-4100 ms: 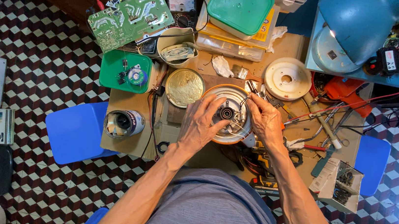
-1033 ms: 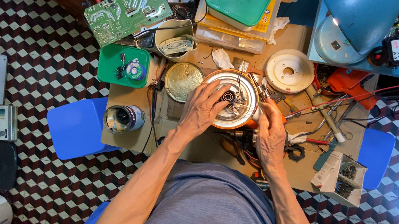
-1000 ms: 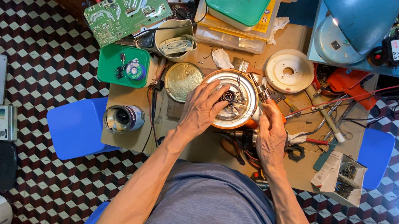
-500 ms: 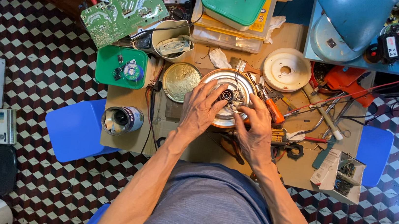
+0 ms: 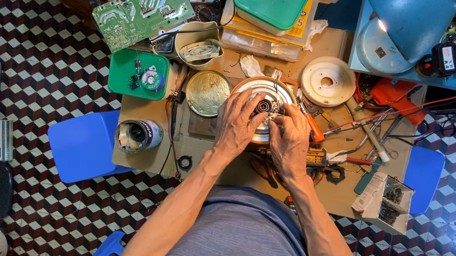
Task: The person disassembles an orange electric kettle, removes the base, and uses a power drill to unscrew the bottom. They then reassemble the kettle and use a multimeter to test the electrical connections at the base.
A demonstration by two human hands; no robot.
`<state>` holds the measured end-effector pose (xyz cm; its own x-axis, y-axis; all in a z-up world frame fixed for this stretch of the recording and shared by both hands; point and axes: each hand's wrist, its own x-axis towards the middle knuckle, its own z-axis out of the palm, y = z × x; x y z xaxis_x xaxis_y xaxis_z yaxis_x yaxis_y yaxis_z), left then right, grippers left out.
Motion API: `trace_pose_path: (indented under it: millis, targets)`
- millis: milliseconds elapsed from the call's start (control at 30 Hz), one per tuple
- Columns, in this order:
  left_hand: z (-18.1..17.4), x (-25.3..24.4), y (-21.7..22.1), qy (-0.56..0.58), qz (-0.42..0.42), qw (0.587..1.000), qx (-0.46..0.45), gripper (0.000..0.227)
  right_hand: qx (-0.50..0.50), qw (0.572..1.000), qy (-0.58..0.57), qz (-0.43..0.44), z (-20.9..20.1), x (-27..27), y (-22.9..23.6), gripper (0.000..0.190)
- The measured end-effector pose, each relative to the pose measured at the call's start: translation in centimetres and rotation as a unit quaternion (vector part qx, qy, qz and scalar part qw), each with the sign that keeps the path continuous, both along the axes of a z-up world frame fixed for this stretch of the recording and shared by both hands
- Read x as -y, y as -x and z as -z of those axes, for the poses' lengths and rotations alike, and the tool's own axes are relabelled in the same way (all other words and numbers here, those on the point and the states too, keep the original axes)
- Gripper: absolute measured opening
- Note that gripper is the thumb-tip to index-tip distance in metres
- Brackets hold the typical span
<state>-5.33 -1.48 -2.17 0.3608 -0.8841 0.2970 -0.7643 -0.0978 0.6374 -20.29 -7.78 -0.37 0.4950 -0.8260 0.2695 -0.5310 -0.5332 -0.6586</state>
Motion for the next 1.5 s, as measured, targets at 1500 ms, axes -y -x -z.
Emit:
trace_pose_path:
  millis: [1500]
  targets:
    - [1.2, -1.5, -2.0, -0.036, 0.002, 0.998, -0.059, 0.046, 0.096, 0.941, -0.299, 0.123, -0.1, -0.3, 2.8, 0.037]
